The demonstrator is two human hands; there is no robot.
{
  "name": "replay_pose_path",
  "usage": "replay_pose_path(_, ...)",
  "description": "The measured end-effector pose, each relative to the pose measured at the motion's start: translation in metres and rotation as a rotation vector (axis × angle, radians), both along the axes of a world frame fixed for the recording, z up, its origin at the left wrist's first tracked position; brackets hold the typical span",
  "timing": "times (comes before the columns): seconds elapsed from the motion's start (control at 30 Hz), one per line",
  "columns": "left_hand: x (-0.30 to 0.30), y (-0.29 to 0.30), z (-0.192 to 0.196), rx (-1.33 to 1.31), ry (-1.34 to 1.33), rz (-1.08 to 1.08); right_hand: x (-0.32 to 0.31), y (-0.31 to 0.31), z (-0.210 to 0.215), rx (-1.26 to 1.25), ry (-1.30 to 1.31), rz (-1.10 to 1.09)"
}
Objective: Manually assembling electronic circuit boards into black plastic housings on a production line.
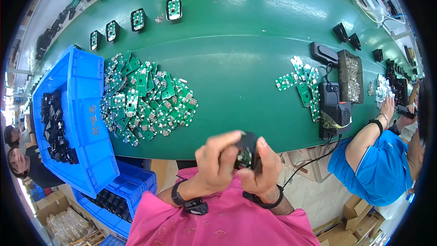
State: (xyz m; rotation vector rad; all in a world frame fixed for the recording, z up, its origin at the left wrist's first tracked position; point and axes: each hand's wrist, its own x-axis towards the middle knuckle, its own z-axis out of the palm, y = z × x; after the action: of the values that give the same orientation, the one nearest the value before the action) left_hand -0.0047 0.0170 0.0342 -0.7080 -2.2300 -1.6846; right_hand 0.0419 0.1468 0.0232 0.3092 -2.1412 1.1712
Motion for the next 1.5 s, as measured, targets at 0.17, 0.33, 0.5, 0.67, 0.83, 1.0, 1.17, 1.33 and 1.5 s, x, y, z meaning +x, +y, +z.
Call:
replay_pose_path(0.17, -0.015, -0.005, 0.007, 0.258, -0.827, -0.145, 0.015, 0.003, 0.006, 0.098, -0.300, 0.067)
replay_pose_path(0.33, -0.018, -0.010, 0.003, -0.001, -0.638, -0.343, 0.003, 0.004, 0.008, 0.003, -0.198, -0.098)
replay_pose_path(0.5, -0.015, -0.008, -0.003, -0.113, -0.423, -0.401, 0.005, 0.004, 0.010, -0.004, -0.199, -0.133)
replay_pose_path(0.67, -0.010, -0.006, 0.002, -0.006, -0.682, -0.284, 0.006, 0.005, 0.016, -0.051, -0.262, -0.037)
replay_pose_path(0.83, -0.006, -0.005, 0.000, 0.132, -0.473, -0.030, 0.005, 0.002, 0.020, -0.254, -0.400, 0.130)
replay_pose_path(1.0, -0.007, -0.015, 0.000, -0.044, -0.295, 0.007, -0.003, 0.006, 0.014, -0.130, -0.497, 0.043)
replay_pose_path(1.17, -0.013, -0.015, -0.011, -0.014, -0.281, 0.032, -0.017, 0.009, 0.024, -0.183, -0.712, 0.116)
replay_pose_path(1.33, -0.013, -0.043, -0.008, -0.054, -0.263, 0.216, -0.043, -0.011, 0.042, -0.001, -0.732, 0.261)
replay_pose_path(1.5, -0.023, -0.049, -0.016, 0.048, -0.190, 0.176, -0.056, -0.019, 0.052, 0.154, -0.694, 0.338)
